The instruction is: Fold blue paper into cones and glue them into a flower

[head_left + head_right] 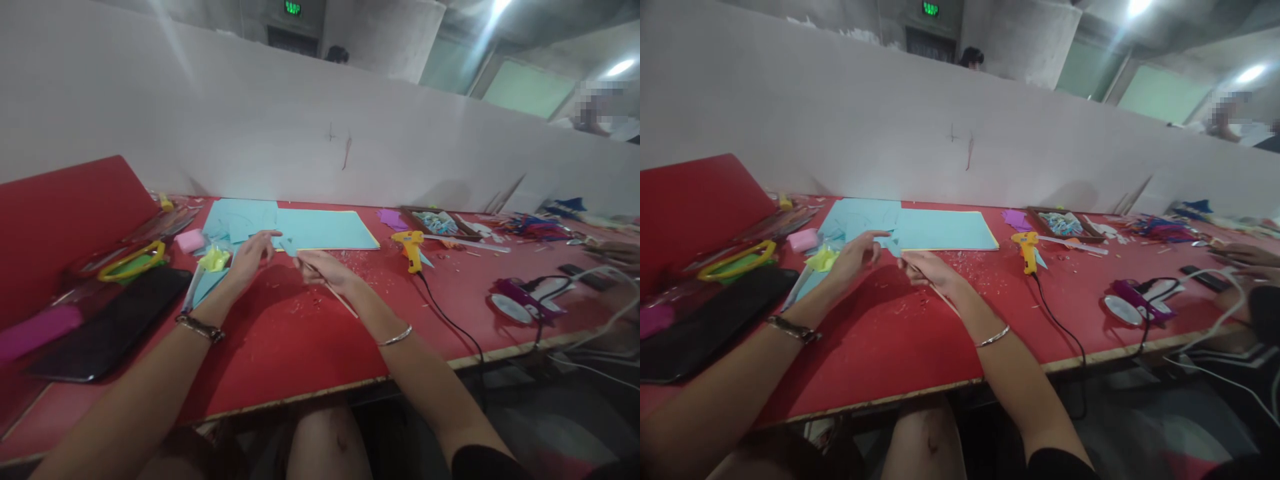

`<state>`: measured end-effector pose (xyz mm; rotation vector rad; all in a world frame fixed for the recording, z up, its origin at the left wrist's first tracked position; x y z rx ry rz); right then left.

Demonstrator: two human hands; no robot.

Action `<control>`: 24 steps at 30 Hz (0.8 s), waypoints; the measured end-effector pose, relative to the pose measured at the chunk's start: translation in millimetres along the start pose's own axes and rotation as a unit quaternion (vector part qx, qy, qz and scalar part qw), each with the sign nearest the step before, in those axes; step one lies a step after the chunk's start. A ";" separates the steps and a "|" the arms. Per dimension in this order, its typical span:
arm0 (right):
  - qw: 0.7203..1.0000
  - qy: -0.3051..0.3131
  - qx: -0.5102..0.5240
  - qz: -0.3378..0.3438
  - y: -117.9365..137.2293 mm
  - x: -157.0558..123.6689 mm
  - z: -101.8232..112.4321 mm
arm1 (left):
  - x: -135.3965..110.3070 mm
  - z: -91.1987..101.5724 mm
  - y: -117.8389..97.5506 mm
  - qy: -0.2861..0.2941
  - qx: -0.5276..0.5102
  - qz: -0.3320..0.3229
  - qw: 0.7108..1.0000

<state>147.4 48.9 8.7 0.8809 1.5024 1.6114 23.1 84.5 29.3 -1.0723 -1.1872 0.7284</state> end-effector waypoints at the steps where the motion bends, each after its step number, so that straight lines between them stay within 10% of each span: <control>1: 0.998 -0.040 -0.039 0.002 -0.3 0.4 6.3 | 0.7 8.3 -4.5 -0.036 0.064 -0.025 0.997; 4: 0.961 -0.163 -0.219 0.048 6.7 -2.6 22.9 | -0.6 25.7 -22.7 -0.107 0.321 -0.108 0.935; 8: 0.820 -0.241 -0.513 0.075 21.1 -10.4 26.7 | -3.0 35.6 -28.2 -0.113 0.551 -0.128 0.817; 14: 0.653 -0.204 -0.729 0.040 27.9 -10.9 20.5 | -4.3 40.5 -1.3 0.061 0.670 0.038 0.739; 18: 0.628 -0.157 -0.762 0.027 18.8 -4.8 18.8 | -5.7 40.9 3.4 0.074 0.662 0.121 0.736; 24: 0.642 -0.090 -0.761 0.006 -1.0 3.2 19.3 | -4.1 37.6 3.4 0.050 0.645 0.080 0.759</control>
Point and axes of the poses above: each hand's wrist, its own x-axis towards the middle knuckle, its own z-axis out of the back of the hand, y = z × x, the point moved 6 cm from there along x, towards the middle knuckle, and after that the axes turned 8 degrees about -x, right-handed, at the moved point
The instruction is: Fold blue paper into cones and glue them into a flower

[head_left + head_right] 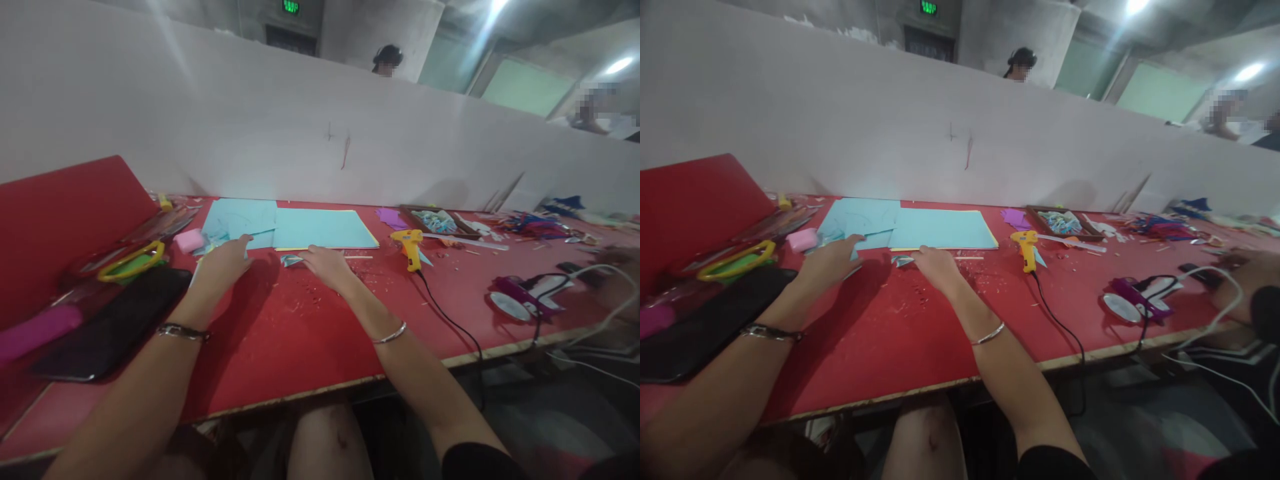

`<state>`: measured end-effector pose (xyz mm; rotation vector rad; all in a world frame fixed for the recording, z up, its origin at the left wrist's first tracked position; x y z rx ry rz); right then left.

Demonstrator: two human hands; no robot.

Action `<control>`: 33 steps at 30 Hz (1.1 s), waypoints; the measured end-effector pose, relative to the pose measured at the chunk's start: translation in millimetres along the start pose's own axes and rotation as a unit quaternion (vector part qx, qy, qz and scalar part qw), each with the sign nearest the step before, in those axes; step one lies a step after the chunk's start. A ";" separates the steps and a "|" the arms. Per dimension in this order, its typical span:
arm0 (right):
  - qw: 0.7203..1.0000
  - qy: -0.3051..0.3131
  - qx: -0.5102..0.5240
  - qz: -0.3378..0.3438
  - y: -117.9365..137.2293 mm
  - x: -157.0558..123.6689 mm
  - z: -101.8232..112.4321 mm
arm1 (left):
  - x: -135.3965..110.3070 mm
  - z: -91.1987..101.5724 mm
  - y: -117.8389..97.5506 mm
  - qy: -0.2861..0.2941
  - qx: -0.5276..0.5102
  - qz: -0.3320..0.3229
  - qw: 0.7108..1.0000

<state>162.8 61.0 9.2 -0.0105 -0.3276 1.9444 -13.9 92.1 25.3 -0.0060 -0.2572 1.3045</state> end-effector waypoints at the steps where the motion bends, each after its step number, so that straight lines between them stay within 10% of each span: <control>1: 1.000 0.007 0.010 -0.001 -0.6 0.2 -3.2 | 0.6 0.3 -0.3 -0.009 -0.009 -0.006 1.000; 12: 0.992 -0.021 0.120 -0.023 -10.0 -5.6 2.0 | 4.8 10.1 -18.2 -0.146 -0.316 -0.151 0.925; 17: 0.980 -0.110 0.164 -0.030 -6.0 -6.9 17.7 | 6.5 10.7 -19.3 -0.143 -0.586 -0.109 0.790; 22: 0.954 -0.166 0.250 0.024 10.9 -8.6 27.9 | 4.7 -1.3 -29.1 -0.012 -0.770 -0.039 0.637; 33: 0.926 -0.189 0.323 0.038 14.9 -5.4 29.1 | 0.4 -4.7 -35.6 0.042 -0.875 0.002 0.482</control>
Point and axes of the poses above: each hand's wrist, its own x-axis towards the middle knuckle, its own z-axis out of the back of the hand, y = z × x, the point moved 6 cm from there along x, towards the middle knuckle, and after that the axes turned 8 degrees about -x, right-handed, at the moved point
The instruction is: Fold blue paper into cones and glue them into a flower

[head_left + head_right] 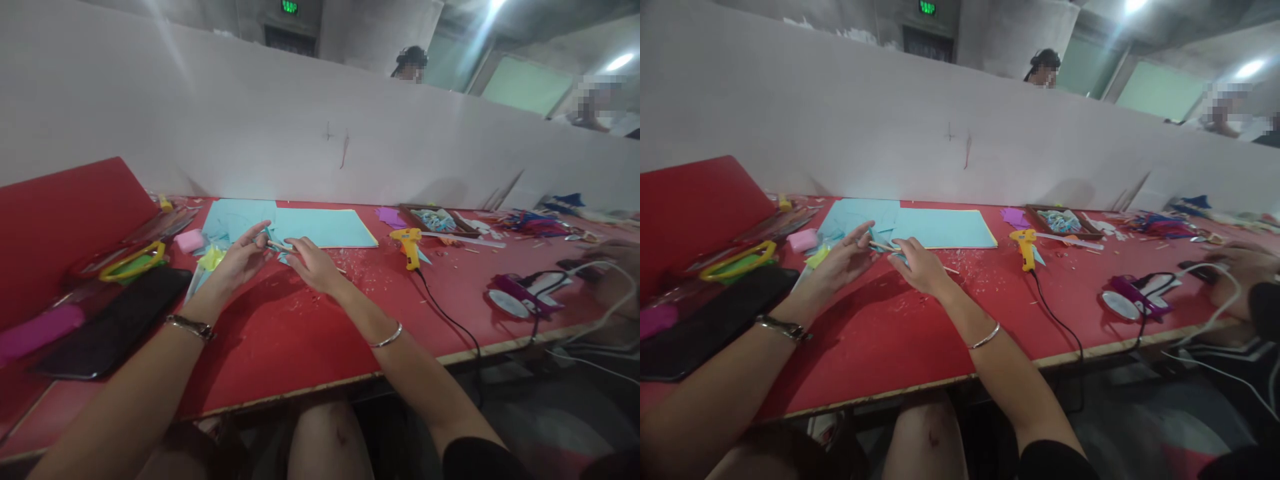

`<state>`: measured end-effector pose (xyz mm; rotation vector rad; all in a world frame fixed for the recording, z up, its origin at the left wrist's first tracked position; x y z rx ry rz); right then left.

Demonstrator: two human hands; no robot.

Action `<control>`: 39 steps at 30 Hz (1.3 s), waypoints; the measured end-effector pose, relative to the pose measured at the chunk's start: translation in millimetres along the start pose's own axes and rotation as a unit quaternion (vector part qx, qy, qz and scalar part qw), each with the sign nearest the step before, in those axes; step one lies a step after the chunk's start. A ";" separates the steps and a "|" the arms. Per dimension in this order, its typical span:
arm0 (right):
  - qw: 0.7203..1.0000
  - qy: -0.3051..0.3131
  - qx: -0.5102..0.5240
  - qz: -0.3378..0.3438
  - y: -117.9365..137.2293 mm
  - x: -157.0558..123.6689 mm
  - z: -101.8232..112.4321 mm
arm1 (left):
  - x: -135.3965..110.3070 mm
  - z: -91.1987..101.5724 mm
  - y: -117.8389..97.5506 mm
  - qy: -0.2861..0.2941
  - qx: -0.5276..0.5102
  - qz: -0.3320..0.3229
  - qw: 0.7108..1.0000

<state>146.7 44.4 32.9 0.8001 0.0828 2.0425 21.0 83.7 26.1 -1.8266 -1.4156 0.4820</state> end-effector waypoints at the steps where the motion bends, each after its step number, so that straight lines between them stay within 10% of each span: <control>1: 1.000 0.005 0.002 -0.001 1.7 0.3 -0.1 | 0.1 1.5 -0.2 0.002 0.007 -0.002 1.000; 18: 0.996 0.028 -0.052 -0.071 -2.1 -0.5 -2.5 | -1.1 -4.7 10.7 0.033 0.181 0.023 0.983; 25: 0.991 0.051 -0.097 -0.075 -5.6 -2.6 -3.4 | -1.2 10.4 23.0 -0.030 0.417 0.050 0.907; 39: 0.986 0.095 -0.137 -0.032 -6.1 -3.3 -6.8 | -0.5 3.6 16.9 0.009 0.495 0.040 0.868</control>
Point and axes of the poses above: each hand's wrist, its own x-axis towards the middle knuckle, its own z-axis out of the back of the hand, y = z × x, the point moved 6 cm from there along x, towards the middle knuckle, and after that the axes turned 8 degrees about -x, right-handed, at the moved point
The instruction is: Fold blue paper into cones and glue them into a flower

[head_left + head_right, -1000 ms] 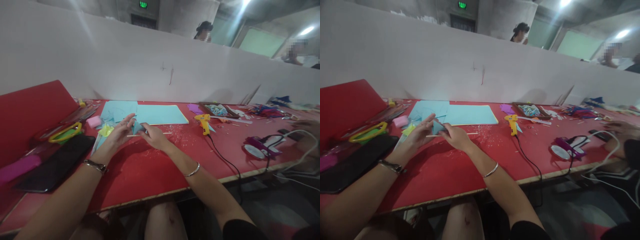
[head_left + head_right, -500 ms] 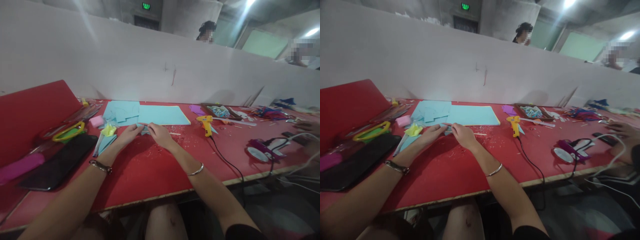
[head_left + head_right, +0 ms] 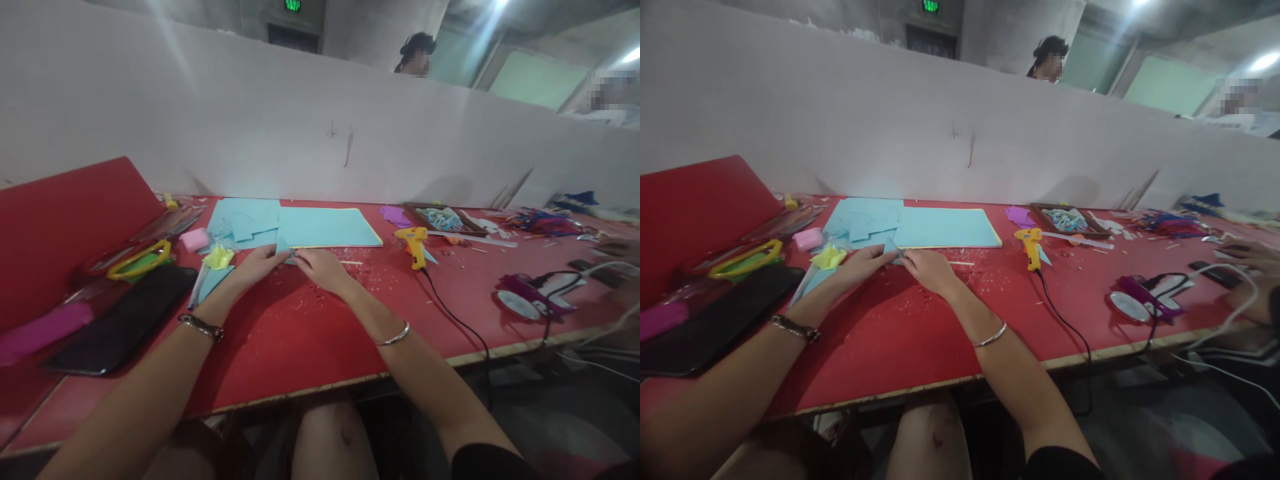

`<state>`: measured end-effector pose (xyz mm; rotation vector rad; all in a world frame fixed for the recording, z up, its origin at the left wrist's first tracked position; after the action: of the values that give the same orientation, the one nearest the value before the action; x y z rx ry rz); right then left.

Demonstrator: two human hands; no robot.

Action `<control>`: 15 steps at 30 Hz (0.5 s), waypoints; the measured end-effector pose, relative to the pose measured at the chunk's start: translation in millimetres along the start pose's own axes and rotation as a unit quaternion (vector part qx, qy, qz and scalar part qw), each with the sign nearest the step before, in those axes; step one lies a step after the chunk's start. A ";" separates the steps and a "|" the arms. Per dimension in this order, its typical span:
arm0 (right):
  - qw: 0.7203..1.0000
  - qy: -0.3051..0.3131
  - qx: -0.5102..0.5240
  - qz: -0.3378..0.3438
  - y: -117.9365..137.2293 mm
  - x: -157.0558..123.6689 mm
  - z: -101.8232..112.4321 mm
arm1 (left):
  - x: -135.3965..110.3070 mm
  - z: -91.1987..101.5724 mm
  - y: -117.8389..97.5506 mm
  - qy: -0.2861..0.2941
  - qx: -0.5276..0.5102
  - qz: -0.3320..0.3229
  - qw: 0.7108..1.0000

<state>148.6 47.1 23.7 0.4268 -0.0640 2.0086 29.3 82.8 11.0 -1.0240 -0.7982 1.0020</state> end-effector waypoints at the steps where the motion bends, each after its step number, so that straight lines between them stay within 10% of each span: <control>1: 1.000 -0.004 0.001 0.000 0.0 0.1 0.4 | 0.1 -0.7 0.7 0.005 0.005 0.002 1.000; 15: 1.000 0.014 0.026 0.005 -1.6 1.9 -8.1 | 2.2 -2.3 -2.4 -0.013 -0.081 -0.024 0.996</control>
<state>147.0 51.4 16.6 0.4324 0.0043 2.0296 32.8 83.7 12.6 -1.1263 -0.9340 0.9226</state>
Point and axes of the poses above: each hand's wrist, its own x-axis towards the middle knuckle, its own z-axis out of the back of the hand, y = z × x, the point moved 6 cm from there along x, towards the middle knuckle, and after that the axes turned 8 degrees about -x, right-handed, at the moved point
